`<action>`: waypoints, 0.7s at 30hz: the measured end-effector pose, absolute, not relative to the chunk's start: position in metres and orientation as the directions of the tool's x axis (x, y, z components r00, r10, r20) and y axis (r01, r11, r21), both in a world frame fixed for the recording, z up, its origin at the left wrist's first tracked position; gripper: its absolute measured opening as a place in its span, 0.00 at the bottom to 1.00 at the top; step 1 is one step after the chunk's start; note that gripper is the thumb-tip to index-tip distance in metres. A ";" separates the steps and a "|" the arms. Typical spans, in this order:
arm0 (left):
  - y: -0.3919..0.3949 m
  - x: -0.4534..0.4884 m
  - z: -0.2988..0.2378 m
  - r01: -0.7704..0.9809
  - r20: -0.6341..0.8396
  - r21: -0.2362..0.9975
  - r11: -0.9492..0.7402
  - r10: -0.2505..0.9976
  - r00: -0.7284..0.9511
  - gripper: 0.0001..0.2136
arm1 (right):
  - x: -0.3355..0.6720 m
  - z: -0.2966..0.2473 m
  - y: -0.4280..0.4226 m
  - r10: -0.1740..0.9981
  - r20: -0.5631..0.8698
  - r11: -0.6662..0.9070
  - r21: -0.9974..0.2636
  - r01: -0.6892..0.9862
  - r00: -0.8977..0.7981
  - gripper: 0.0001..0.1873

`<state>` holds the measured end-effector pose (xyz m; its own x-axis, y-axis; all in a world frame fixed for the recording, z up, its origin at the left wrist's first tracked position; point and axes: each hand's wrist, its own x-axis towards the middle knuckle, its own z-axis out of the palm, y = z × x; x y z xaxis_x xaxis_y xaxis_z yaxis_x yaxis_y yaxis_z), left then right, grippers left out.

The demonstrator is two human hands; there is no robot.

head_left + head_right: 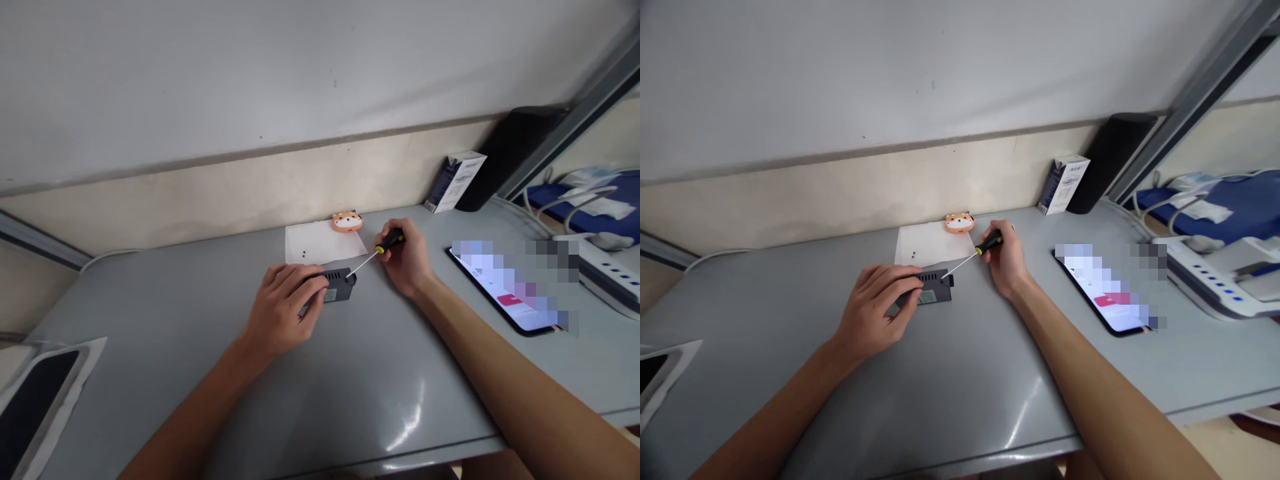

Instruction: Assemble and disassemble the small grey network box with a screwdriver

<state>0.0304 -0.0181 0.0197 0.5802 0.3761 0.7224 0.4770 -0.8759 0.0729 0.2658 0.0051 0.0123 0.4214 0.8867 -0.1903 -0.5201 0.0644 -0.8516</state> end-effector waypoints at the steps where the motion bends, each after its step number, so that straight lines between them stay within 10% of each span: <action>1: -0.018 0.030 0.020 0.479 0.720 0.072 -0.875 0.378 0.582 0.07 | 0.266 0.013 0.005 0.887 -0.196 0.060 -0.849 -0.525 0.418 0.12; 21: -0.025 0.033 0.018 0.468 0.617 -0.010 -0.884 0.362 0.698 0.17 | 0.264 0.004 0.010 0.869 -0.171 0.090 -0.869 -0.487 0.465 0.22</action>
